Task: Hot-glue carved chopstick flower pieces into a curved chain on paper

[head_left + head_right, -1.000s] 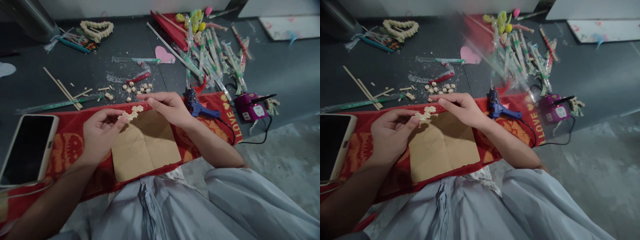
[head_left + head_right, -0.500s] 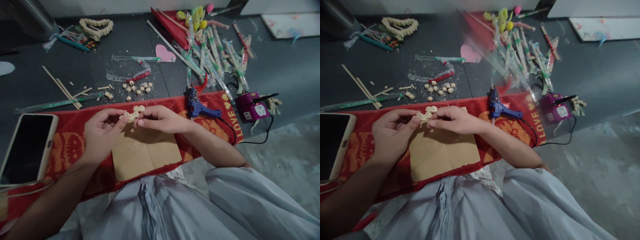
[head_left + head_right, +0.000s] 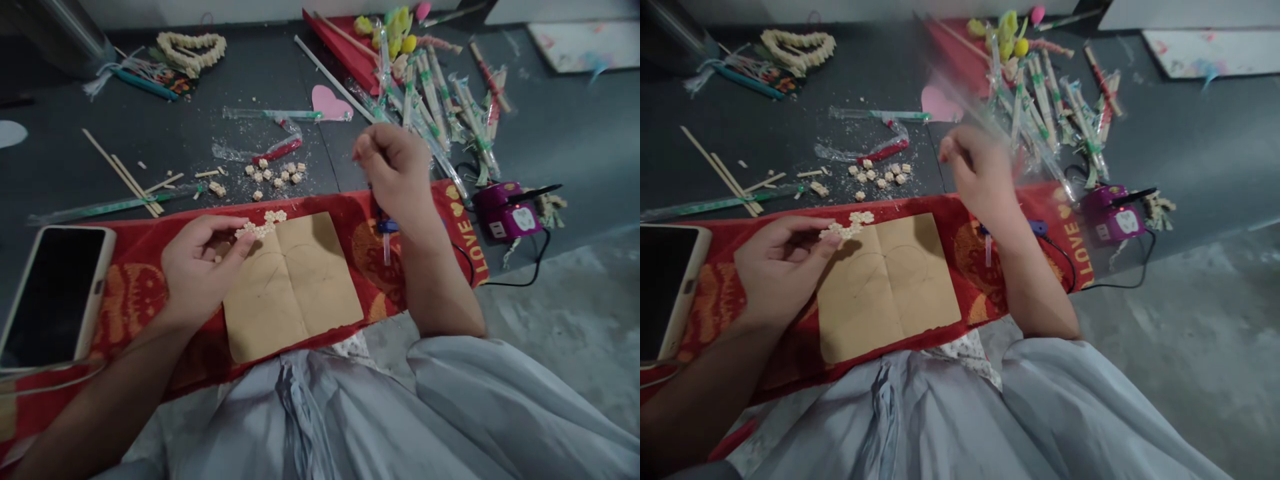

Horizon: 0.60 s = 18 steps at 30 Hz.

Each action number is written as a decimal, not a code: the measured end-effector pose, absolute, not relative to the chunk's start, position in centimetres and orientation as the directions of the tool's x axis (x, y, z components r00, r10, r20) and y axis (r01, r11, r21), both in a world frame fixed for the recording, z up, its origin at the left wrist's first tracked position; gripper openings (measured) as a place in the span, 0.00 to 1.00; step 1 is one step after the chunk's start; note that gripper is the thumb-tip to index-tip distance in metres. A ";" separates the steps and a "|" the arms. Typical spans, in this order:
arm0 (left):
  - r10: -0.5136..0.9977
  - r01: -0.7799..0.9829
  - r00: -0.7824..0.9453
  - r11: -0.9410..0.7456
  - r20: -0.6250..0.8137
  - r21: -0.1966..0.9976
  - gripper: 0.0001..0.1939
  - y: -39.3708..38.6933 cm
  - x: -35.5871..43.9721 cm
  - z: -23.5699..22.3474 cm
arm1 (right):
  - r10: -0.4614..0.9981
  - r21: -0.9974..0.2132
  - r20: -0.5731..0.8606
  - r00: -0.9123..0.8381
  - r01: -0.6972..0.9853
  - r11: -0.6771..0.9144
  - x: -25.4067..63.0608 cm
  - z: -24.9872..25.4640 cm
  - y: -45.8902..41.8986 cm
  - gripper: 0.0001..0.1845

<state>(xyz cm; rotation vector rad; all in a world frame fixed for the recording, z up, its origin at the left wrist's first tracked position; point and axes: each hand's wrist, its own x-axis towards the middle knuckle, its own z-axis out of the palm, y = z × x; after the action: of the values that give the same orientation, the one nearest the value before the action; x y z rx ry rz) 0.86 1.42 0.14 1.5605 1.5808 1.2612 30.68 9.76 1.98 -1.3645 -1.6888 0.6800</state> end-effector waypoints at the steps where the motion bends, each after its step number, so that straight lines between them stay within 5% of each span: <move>1: 0.965 0.438 -0.135 -0.147 0.227 0.887 0.09 1.4 0.8 0.1 | 0.935 -0.710 0.355 -0.004 0.650 0.273 31.8 2.0 10.1 0.15; 5: 0.957 0.464 -0.091 -0.206 0.277 0.861 0.07 1.4 0.5 -0.1 | 0.916 -0.452 0.396 0.070 0.882 0.128 35.6 1.1 11.4 0.10; 9: 0.954 0.484 -0.070 -0.223 0.292 0.846 0.07 1.5 0.5 -0.2 | 0.943 -0.299 0.289 -0.164 0.920 0.251 35.0 0.0 11.2 0.19; 12: 0.956 0.485 -0.084 -0.207 0.281 0.850 0.09 1.4 0.6 -0.2 | 0.911 -0.281 0.268 -0.313 0.879 0.385 32.0 0.1 9.9 0.24; 18: 0.969 0.479 -0.093 -0.158 0.229 0.863 0.10 1.3 0.7 -0.2 | 0.853 -0.351 0.176 -0.491 0.778 0.520 28.4 1.5 7.8 0.15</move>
<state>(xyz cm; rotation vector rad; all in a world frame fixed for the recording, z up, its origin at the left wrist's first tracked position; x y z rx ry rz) 0.67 1.29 -0.24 1.6551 1.5828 1.2036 28.43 7.78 1.47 -1.3575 -2.4380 0.3222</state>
